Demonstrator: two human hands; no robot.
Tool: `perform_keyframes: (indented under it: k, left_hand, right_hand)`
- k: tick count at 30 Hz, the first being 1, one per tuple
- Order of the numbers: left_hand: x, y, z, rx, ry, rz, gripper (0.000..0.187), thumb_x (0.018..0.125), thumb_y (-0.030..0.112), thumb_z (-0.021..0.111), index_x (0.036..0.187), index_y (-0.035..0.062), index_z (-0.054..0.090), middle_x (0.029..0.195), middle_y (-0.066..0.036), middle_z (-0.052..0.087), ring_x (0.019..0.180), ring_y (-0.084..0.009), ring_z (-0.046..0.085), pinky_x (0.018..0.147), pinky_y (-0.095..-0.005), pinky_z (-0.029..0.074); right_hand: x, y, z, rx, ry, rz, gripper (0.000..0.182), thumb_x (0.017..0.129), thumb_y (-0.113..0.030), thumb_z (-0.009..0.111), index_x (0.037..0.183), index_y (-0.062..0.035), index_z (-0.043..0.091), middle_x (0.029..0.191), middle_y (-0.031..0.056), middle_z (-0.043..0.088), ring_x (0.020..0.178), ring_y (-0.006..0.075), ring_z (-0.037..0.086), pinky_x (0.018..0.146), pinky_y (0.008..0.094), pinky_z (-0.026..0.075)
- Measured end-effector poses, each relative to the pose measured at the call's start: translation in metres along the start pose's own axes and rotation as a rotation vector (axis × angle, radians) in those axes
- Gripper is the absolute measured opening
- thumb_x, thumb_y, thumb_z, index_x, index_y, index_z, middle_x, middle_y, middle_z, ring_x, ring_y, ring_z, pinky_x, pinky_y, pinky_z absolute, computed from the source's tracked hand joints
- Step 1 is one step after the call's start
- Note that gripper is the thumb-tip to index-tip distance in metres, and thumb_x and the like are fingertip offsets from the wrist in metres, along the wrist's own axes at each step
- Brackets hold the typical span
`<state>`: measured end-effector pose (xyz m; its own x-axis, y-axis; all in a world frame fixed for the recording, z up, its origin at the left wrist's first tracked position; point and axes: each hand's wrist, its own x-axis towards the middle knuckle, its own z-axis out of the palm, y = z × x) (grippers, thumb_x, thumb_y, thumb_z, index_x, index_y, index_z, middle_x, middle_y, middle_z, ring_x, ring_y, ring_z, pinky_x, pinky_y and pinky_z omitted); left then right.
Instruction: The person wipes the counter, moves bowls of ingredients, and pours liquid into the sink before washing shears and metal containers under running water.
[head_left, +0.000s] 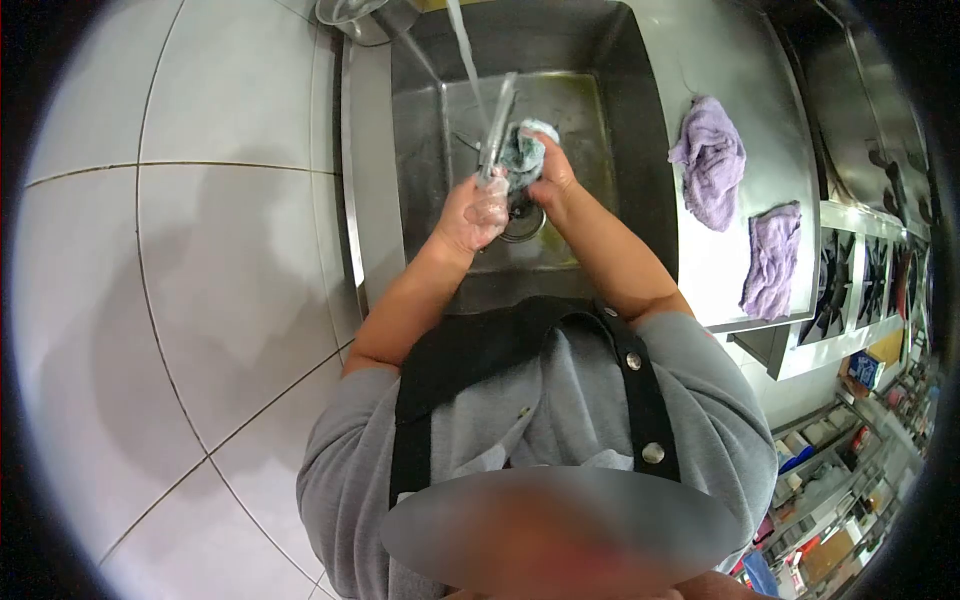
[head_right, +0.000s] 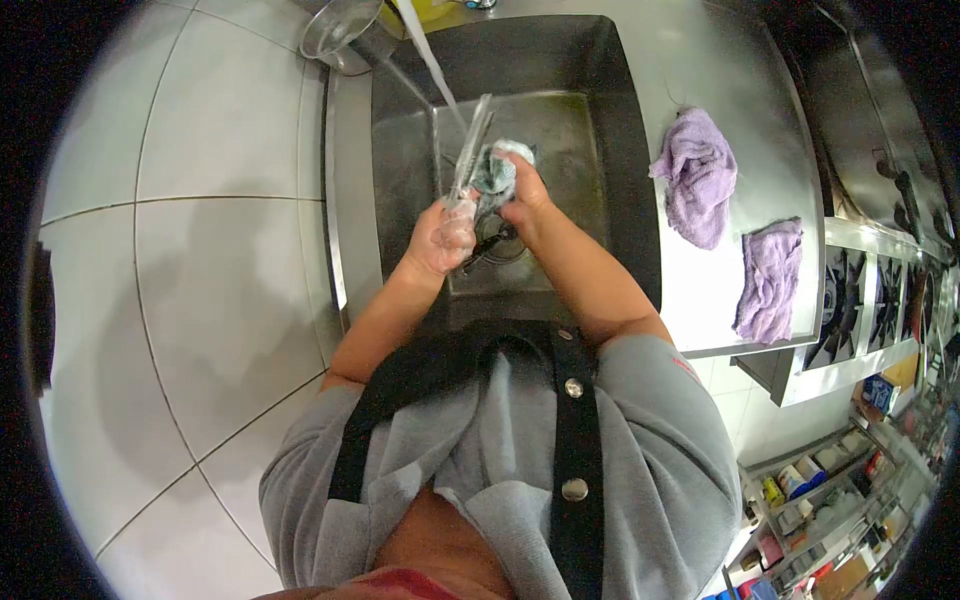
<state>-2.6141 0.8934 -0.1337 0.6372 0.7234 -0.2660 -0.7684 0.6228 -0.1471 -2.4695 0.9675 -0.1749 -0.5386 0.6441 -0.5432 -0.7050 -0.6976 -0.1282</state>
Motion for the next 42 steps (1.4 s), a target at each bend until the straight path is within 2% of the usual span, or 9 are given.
perform_keyframes:
  k: [4,16,22,23,26,30,34,36,42]
  left_hand:
    - [0.0,0.007,-0.007,0.038,-0.004,-0.054,0.023,0.094,0.018,0.033,0.096,0.0044,0.051,0.054,0.004,0.039,0.032,-0.004,0.03,0.033,-0.0193,0.025]
    - [-0.028,-0.033,0.01,0.616,0.378,-0.081,0.017,0.095,0.023,0.035,0.09,0.0114,0.047,0.056,0.003,0.037,0.037,-0.0039,0.029,0.032,-0.0191,0.024]
    - [0.008,-0.016,0.005,1.41,0.709,0.428,0.022,0.095,0.023,0.033,0.091,0.0061,0.046,0.058,-0.005,0.046,0.042,-0.0154,0.042,0.039,-0.029,0.033]
    - [0.019,-0.005,-0.017,2.054,0.836,0.595,0.019,0.09,0.017,0.039,0.099,0.0013,0.045,0.066,-0.016,0.054,0.058,-0.036,0.054,0.054,-0.0413,0.043]
    - [0.017,-0.029,0.01,2.077,0.901,0.506,0.025,0.089,0.016,0.039,0.108,0.0015,0.047,0.098,-0.031,0.055,0.091,-0.0486,0.051,0.078,-0.0521,0.04]
    - [0.013,-0.026,-0.018,2.189,0.601,0.829,0.033,0.081,0.011,0.049,0.11,-0.0029,0.048,0.107,-0.028,0.053,0.101,-0.0445,0.05,0.084,-0.0444,0.041]
    - [0.0,0.01,0.012,2.075,0.584,0.307,0.041,0.082,0.025,0.057,0.112,-0.0015,0.05,0.101,-0.018,0.056,0.097,-0.0279,0.055,0.085,-0.0357,0.042]
    - [0.009,0.031,0.02,1.647,0.685,0.724,0.037,0.085,0.031,0.057,0.11,0.0028,0.052,0.092,-0.013,0.055,0.089,-0.023,0.054,0.081,-0.035,0.043]
    - [0.053,0.034,0.059,0.623,0.488,1.001,0.032,0.087,0.037,0.058,0.077,0.013,0.038,0.056,0.002,0.038,0.046,-0.0086,0.039,0.041,-0.0252,0.032]
  right_hand:
    - [-0.008,0.013,0.001,-0.158,-0.182,0.06,0.033,0.082,-0.027,0.05,0.103,-0.0026,0.059,0.097,0.0151,0.063,0.088,0.0289,0.061,0.086,0.0414,0.047]
    - [0.02,-0.068,0.014,-0.691,0.637,-0.315,0.04,0.082,-0.032,0.057,0.113,-0.008,0.051,0.107,0.014,0.058,0.093,0.0301,0.059,0.081,0.0502,0.044]
    - [-0.02,-0.026,-0.001,-0.45,0.273,-0.24,0.045,0.08,-0.034,0.063,0.114,-0.008,0.051,0.099,0.0096,0.06,0.09,0.0225,0.058,0.08,0.0399,0.045]
    - [-0.034,-0.006,0.014,-0.439,0.17,-0.214,0.042,0.079,-0.031,0.066,0.11,-0.0081,0.052,0.097,0.0067,0.06,0.088,0.0198,0.058,0.078,0.0336,0.046]
    - [-0.041,0.026,0.019,-0.763,0.144,-0.482,0.042,0.069,-0.015,0.076,0.104,-0.0043,0.054,0.096,0.0058,0.061,0.083,0.0162,0.058,0.075,0.0316,0.046]
    - [-0.027,0.008,0.005,-0.94,0.075,-0.439,0.044,0.065,-0.008,0.076,0.103,-0.0029,0.054,0.094,0.0068,0.063,0.084,0.0159,0.059,0.076,0.0309,0.047]
    - [-0.029,-0.011,0.003,-1.038,-0.044,-0.401,0.042,0.066,-0.007,0.074,0.103,-0.0019,0.055,0.094,0.0072,0.064,0.084,0.0156,0.06,0.077,0.0297,0.047]
    - [-0.032,-0.016,0.005,-1.017,-0.129,-0.331,0.041,0.067,-0.006,0.073,0.104,-0.0019,0.056,0.095,0.0068,0.064,0.084,0.0156,0.06,0.078,0.0294,0.047]
    - [-0.03,0.003,0.008,-1.088,-0.105,-0.368,0.043,0.068,-0.008,0.072,0.107,-0.0044,0.054,0.095,0.0042,0.062,0.085,0.0156,0.057,0.079,0.0294,0.045]
